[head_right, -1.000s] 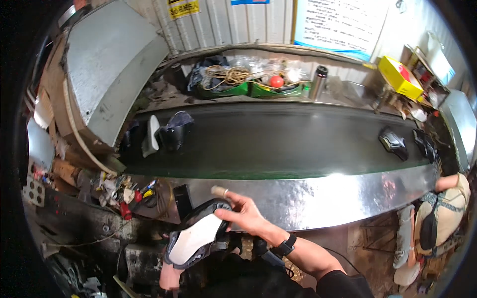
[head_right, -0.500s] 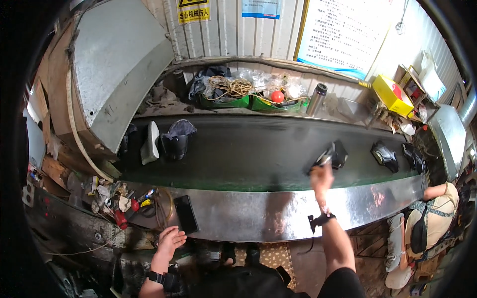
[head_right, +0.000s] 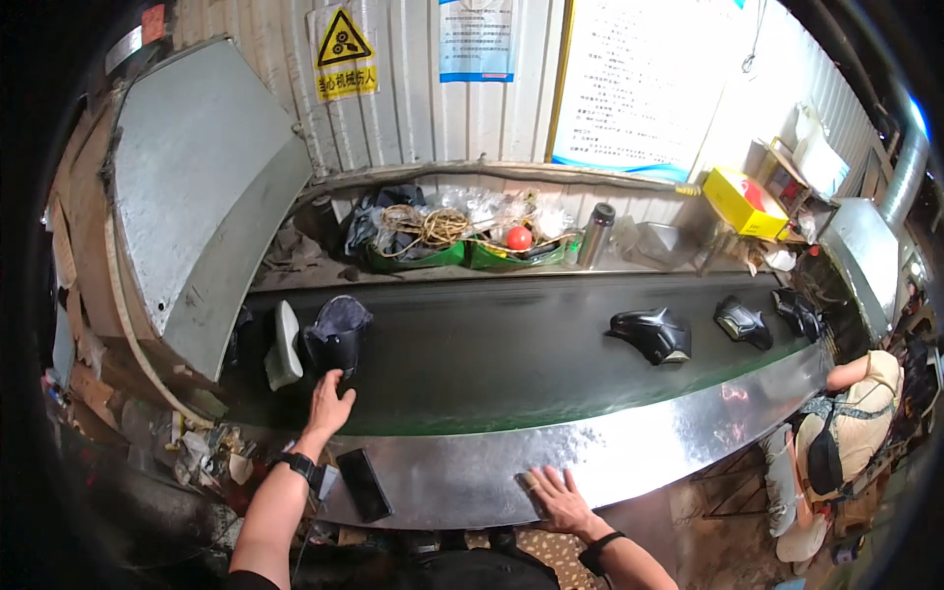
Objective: Operating a lasting machine to shape and pull shoe uppers over lasts during manufacturing.
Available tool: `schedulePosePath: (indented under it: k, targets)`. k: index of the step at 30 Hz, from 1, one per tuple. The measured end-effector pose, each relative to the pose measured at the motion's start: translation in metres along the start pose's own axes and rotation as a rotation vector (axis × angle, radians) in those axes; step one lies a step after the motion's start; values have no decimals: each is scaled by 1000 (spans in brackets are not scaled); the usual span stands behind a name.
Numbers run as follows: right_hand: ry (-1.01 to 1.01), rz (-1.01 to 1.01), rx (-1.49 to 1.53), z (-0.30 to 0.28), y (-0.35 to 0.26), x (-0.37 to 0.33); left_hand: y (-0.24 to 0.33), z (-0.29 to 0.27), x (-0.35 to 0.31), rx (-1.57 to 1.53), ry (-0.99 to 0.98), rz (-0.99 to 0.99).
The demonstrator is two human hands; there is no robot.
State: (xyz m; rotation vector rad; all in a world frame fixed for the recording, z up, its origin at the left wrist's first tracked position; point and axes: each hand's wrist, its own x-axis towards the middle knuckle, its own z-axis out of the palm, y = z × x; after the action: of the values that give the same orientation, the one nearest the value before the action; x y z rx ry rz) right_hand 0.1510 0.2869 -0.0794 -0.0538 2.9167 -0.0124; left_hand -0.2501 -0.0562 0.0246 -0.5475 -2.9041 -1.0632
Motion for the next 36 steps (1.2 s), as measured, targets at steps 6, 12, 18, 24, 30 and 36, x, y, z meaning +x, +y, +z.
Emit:
schedulePosePath:
  k: [6,12,18,24,30,36]
  targets:
    - [220,399,1335,-89,-12,14,-14,-11,88,447,19,247]
    - [22,581,1947,-136,-54,77,53,9,123,335,-508,461]
    - [43,737,2614,-139,-86,97,33,-11,136,-104,-263,136]
    - [167,904,2671,-162,-84,111,-198,-25,129,455,49,-484]
    - [309,1048,2794,-130,-65,101,-194,-16,110,375,38,-604]
    - [195,935,2799,-164,-78,118,-179,-27,97,287,37,-749]
